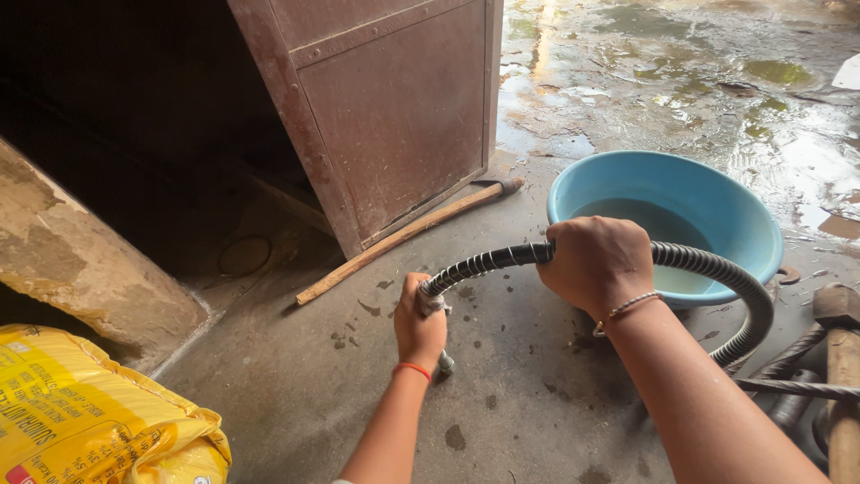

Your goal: The person wipes a black hose and a metal sprinkler attachment with a cloth and then handles the detached sprinkler parts.

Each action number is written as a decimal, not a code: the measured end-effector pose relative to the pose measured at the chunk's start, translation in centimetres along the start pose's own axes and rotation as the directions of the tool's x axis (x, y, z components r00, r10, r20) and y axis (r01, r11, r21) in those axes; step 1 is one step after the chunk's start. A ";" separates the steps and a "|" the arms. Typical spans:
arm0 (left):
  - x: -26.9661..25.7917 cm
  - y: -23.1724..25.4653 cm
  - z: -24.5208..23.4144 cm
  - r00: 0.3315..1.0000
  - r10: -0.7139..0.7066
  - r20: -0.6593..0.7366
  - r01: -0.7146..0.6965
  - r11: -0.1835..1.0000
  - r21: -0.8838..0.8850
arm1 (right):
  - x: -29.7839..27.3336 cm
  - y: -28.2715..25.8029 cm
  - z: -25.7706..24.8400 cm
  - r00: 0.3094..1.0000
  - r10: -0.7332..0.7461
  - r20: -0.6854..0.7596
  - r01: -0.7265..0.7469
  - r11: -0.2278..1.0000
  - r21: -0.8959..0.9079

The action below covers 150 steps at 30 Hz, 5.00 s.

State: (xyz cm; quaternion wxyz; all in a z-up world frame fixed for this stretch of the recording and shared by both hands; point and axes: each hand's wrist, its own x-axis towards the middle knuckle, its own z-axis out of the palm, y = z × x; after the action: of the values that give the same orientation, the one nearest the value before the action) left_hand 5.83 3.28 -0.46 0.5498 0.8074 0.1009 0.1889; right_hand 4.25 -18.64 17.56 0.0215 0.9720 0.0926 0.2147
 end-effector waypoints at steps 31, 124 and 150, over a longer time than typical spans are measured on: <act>-0.3 -0.8 0.0 0.956 -0.154 0.251 0.261 0.837 -0.481 | -0.8 0.4 -0.7 0.999 -0.027 -0.039 0.027 1.000 0.004; 1.6 -2.3 0.2 0.956 -0.292 0.012 0.214 0.671 -0.710 | -0.4 -0.1 0.1 0.977 -0.126 -0.170 0.137 0.989 0.053; -3.6 -17.4 3.6 0.791 -0.573 0.213 0.605 0.784 -0.136 | -1.5 0.0 -0.7 0.987 -0.108 -0.116 0.118 0.990 0.083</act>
State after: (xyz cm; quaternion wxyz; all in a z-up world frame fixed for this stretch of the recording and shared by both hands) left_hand 4.84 5.39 -18.44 0.6645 0.6891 0.2849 -0.0494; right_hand 2.66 -18.91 17.55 -0.0151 0.9518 0.1582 0.2624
